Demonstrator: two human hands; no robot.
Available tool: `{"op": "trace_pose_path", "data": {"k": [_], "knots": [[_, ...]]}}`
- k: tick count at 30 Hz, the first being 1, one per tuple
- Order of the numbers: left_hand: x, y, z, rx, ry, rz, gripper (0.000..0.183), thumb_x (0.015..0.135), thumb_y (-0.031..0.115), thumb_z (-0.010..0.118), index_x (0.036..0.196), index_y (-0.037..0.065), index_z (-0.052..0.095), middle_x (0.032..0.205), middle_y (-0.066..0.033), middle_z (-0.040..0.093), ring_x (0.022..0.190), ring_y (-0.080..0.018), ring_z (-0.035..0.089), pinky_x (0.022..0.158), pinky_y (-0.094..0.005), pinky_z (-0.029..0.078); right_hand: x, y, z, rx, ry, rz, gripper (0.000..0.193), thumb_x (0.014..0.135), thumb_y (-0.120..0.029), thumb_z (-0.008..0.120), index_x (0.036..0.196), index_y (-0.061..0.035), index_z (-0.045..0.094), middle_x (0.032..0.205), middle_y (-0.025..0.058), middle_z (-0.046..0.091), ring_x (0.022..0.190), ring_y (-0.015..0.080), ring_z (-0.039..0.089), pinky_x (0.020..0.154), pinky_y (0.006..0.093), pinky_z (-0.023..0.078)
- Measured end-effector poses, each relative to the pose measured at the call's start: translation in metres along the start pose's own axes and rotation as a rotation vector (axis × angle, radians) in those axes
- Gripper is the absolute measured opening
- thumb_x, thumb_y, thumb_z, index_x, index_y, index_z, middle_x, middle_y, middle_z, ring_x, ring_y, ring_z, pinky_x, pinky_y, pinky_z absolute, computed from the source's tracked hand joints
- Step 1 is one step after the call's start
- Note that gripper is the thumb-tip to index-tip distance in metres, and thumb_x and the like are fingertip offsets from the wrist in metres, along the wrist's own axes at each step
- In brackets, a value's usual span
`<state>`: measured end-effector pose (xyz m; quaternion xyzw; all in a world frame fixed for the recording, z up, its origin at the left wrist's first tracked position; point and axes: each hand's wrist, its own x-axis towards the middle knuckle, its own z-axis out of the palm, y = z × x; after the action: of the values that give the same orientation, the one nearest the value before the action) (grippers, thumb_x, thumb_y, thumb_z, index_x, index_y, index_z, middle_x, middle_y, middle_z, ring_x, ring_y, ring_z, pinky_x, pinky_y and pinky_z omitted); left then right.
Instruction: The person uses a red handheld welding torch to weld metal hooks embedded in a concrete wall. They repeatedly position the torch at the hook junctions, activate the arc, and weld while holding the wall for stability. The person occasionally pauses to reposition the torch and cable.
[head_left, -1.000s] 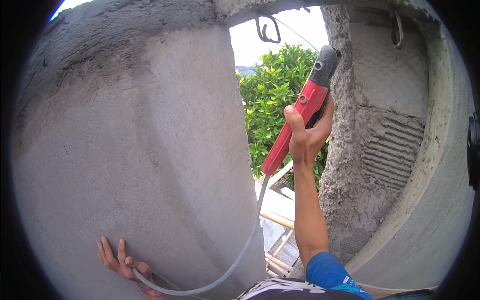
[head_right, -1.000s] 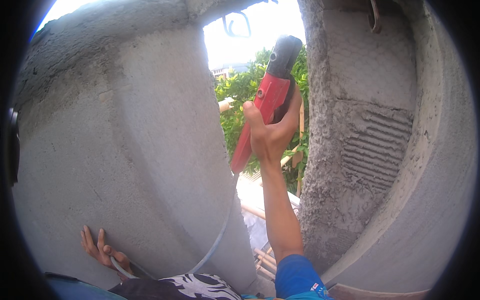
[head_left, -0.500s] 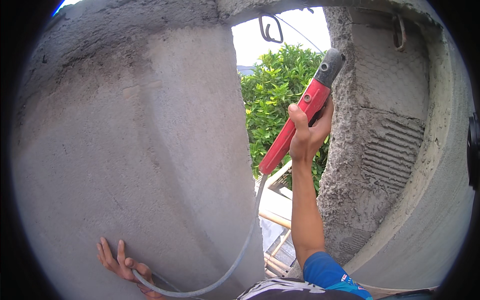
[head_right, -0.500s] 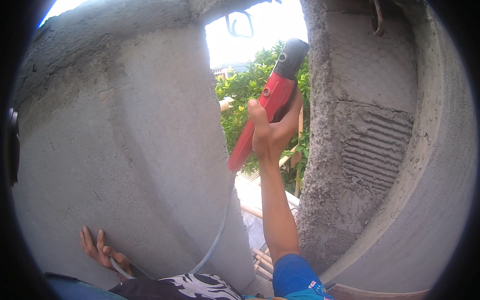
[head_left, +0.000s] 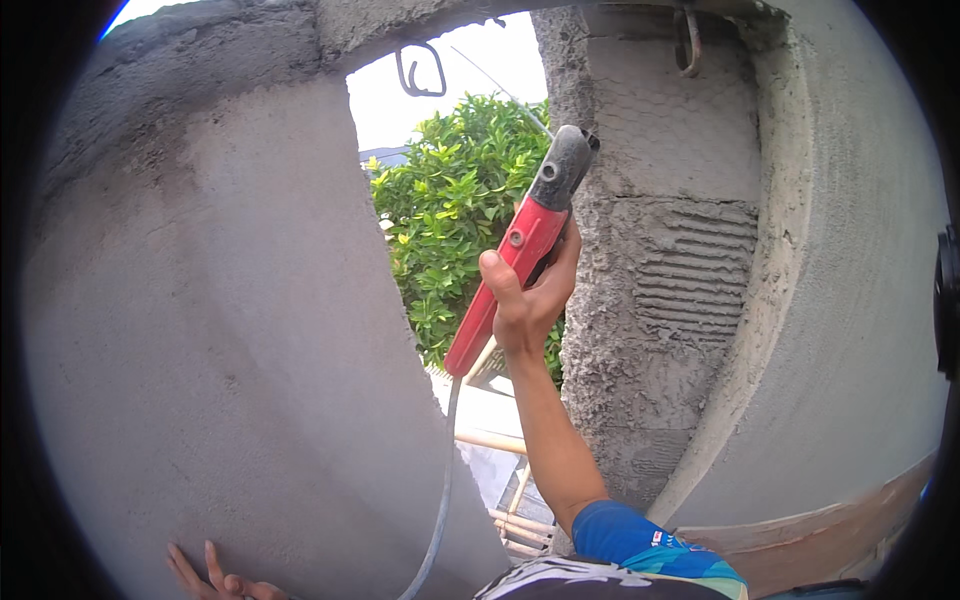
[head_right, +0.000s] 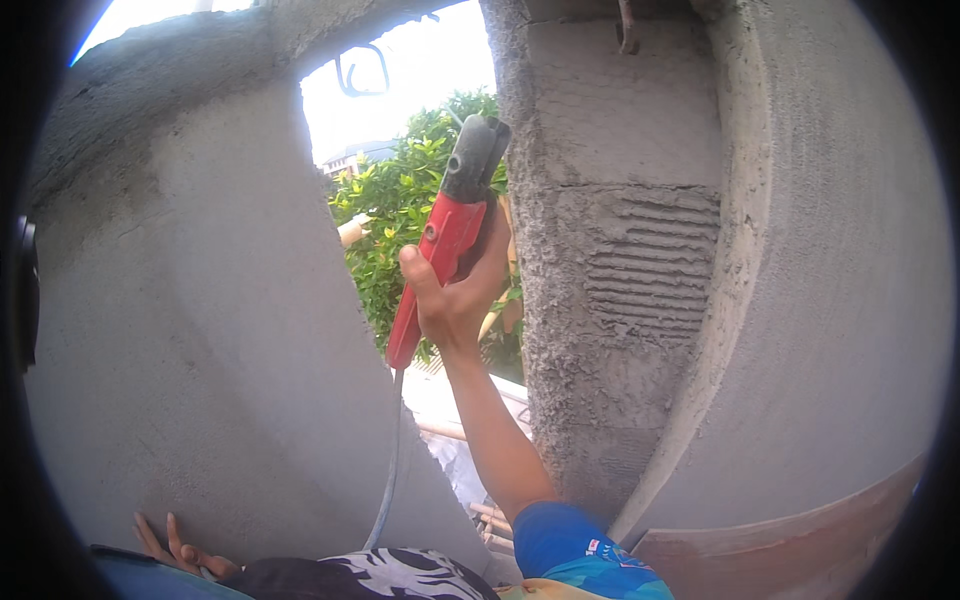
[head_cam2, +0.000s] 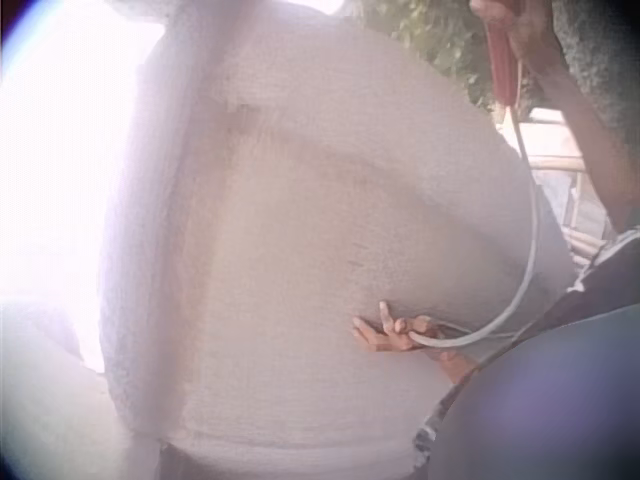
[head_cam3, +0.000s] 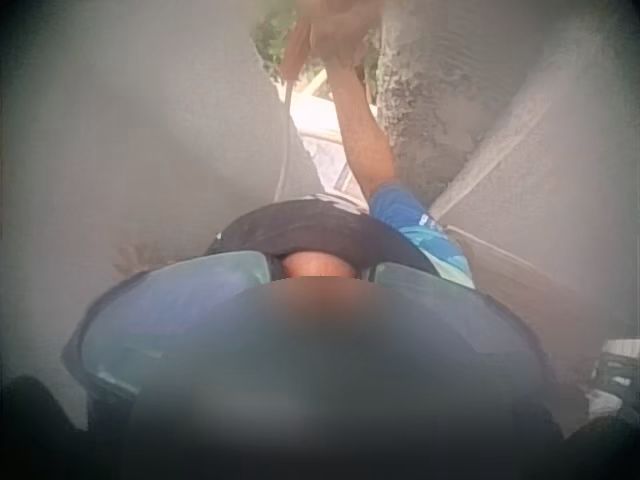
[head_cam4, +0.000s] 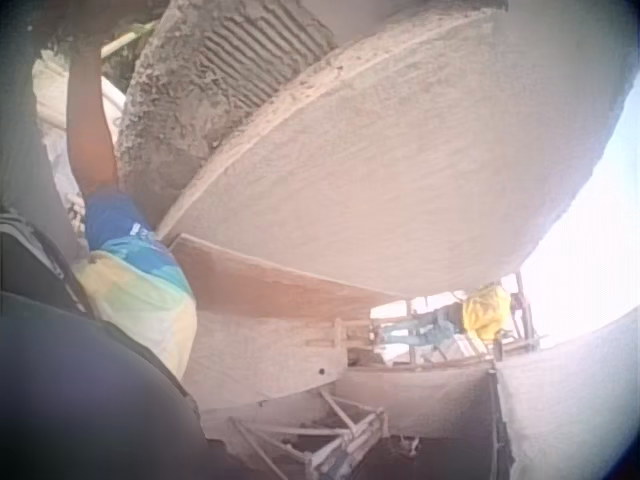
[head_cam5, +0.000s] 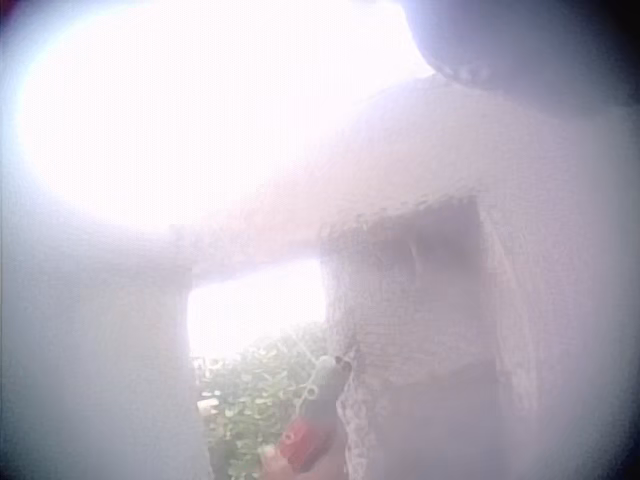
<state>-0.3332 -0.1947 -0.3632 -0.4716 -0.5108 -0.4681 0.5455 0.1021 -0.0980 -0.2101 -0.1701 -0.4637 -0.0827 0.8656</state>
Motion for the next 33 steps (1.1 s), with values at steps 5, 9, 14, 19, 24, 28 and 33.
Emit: {"op": "trace_pose_path", "data": {"k": [5,9,14,19,24,28,33], "knots": [[0.003,0.017,0.024,-0.247,0.173,0.156,0.059,0.108,0.039,0.021,0.113,0.002,0.066,0.123,-0.0196,0.058,0.119,-0.0391,0.057,0.118,-0.0571,0.029,-0.039,-0.021,-0.062,-0.186,0.095,-0.062,0.093,0.074,-0.01,0.077,0.148,-0.0006,0.022,0.121,0.0103,0.046,0.096,0.0154,0.057,0.087,0.0311,0.052],[0.002,0.036,0.047,-0.382,0.281,0.215,0.057,0.108,0.041,0.024,0.107,0.003,0.067,0.111,-0.0169,0.062,0.112,-0.0367,0.06,0.119,-0.0562,0.027,-0.044,-0.042,-0.1,-0.481,0.279,-0.278,0.089,0.073,-0.026,0.076,0.144,0.0026,0.029,0.119,0.0126,0.045,0.108,0.022,0.05,0.097,0.0393,0.043],[-0.001,0.045,0.065,-0.476,0.365,0.251,0.057,0.107,0.044,0.029,0.1,0.005,0.069,0.096,-0.0134,0.066,0.102,-0.0337,0.065,0.12,-0.055,0.025,-0.018,-0.067,-0.105,-0.495,0.498,-0.371,0.081,0.073,-0.034,0.07,0.137,0.0047,0.04,0.116,0.013,0.044,0.112,0.0257,0.046,0.102,0.042,0.034],[-0.004,0.043,0.067,-0.496,0.402,0.269,0.056,0.106,0.046,0.033,0.093,0.007,0.071,0.082,-0.01,0.071,0.093,-0.0307,0.069,0.121,-0.0539,0.022,0.0,-0.088,-0.095,-0.491,0.392,-0.41,0.084,0.073,-0.028,0.071,0.141,0.0079,0.038,0.125,0.0159,0.046,0.118,0.0261,0.047,0.107,0.041,0.034],[-0.002,0.047,0.07,-0.507,0.436,0.264,0.056,0.105,0.046,0.036,0.088,0.008,0.072,0.075,-0.008,0.073,0.088,-0.0284,0.071,0.122,-0.0528,0.021,0.003,-0.091,-0.091,-0.54,0.357,-0.393,0.083,0.073,-0.021,0.071,0.143,0.008,0.036,0.13,0.0172,0.046,0.123,0.0269,0.047,0.111,0.0416,0.033],[-0.001,0.052,0.069,-0.52,0.431,0.251,0.055,0.105,0.046,0.036,0.087,0.008,0.072,0.075,-0.0075,0.073,0.088,-0.0279,0.071,0.122,-0.0522,0.022,-0.001,-0.088,-0.094,-0.52,0.339,-0.45,0.081,0.072,-0.023,0.072,0.14,0.006,0.039,0.124,0.0143,0.047,0.116,0.0246,0.049,0.106,0.0404,0.036],[-0.001,0.059,0.064,-0.523,0.409,0.234,0.054,0.105,0.045,0.037,0.087,0.008,0.072,0.075,-0.0069,0.073,0.087,-0.0273,0.07,0.121,-0.0514,0.022,-0.012,-0.07,-0.075,-0.402,0.217,-0.239,0.084,0.074,-0.026,0.074,0.142,0.0026,0.034,0.114,0.0098,0.046,0.103,0.0192,0.049,0.096,0.0376,0.041]]}}
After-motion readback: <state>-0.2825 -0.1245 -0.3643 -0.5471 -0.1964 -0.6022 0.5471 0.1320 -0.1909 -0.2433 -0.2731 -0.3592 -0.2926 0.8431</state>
